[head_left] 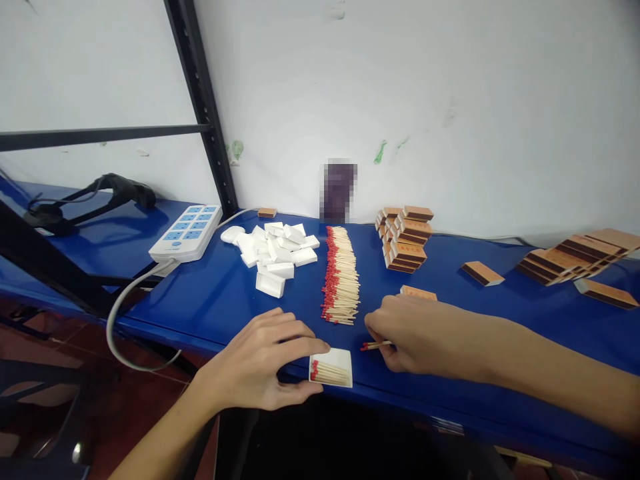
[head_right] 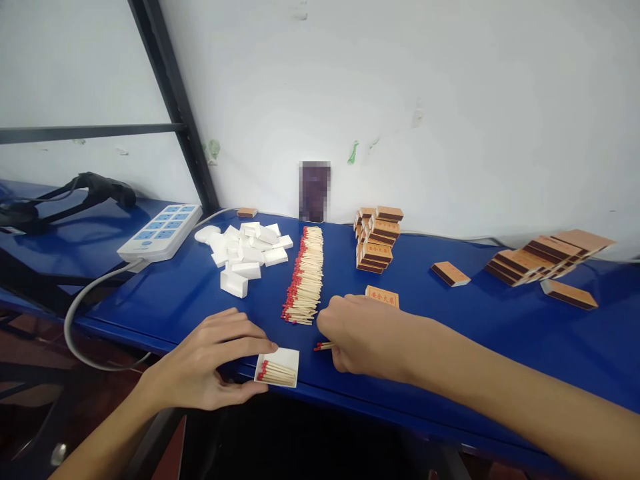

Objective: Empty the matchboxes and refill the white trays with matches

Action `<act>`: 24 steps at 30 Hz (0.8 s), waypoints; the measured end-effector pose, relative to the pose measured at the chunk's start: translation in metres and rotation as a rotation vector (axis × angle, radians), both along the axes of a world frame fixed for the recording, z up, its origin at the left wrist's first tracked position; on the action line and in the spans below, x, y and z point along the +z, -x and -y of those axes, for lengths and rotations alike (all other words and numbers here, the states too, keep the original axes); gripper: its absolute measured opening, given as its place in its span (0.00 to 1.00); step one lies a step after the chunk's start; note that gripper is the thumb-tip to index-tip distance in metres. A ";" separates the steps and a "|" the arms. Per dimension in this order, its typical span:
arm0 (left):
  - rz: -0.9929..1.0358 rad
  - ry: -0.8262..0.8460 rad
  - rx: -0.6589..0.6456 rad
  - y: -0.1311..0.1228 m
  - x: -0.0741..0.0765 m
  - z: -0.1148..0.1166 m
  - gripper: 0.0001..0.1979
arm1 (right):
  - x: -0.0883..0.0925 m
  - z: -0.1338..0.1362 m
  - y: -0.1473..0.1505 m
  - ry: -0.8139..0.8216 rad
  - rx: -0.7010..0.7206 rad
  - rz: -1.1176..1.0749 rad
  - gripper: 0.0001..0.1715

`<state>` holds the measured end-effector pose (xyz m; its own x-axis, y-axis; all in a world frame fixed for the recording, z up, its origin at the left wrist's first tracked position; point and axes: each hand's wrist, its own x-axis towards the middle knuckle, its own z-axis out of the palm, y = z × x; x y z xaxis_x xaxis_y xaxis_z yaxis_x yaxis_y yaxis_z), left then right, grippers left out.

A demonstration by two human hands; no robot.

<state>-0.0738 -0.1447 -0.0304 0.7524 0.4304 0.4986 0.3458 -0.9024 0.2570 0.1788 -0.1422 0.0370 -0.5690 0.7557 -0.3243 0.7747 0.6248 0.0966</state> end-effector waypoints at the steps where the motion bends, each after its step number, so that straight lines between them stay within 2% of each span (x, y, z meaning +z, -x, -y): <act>1: -0.002 0.005 0.006 0.000 0.000 0.000 0.17 | 0.000 -0.001 -0.001 -0.001 -0.004 -0.017 0.08; 7: -0.034 0.005 0.071 0.001 -0.002 0.002 0.23 | 0.013 -0.002 -0.004 0.024 -0.071 -0.162 0.06; 13: -0.052 -0.005 0.109 0.000 -0.003 0.002 0.25 | 0.022 0.003 0.019 0.053 -0.001 -0.205 0.04; 20: -0.041 0.003 0.076 0.000 -0.002 0.000 0.20 | 0.013 0.006 0.043 0.014 0.169 -0.212 0.09; 24: -0.022 -0.004 0.063 -0.001 -0.003 -0.002 0.18 | 0.004 0.009 0.046 -0.027 0.158 -0.224 0.08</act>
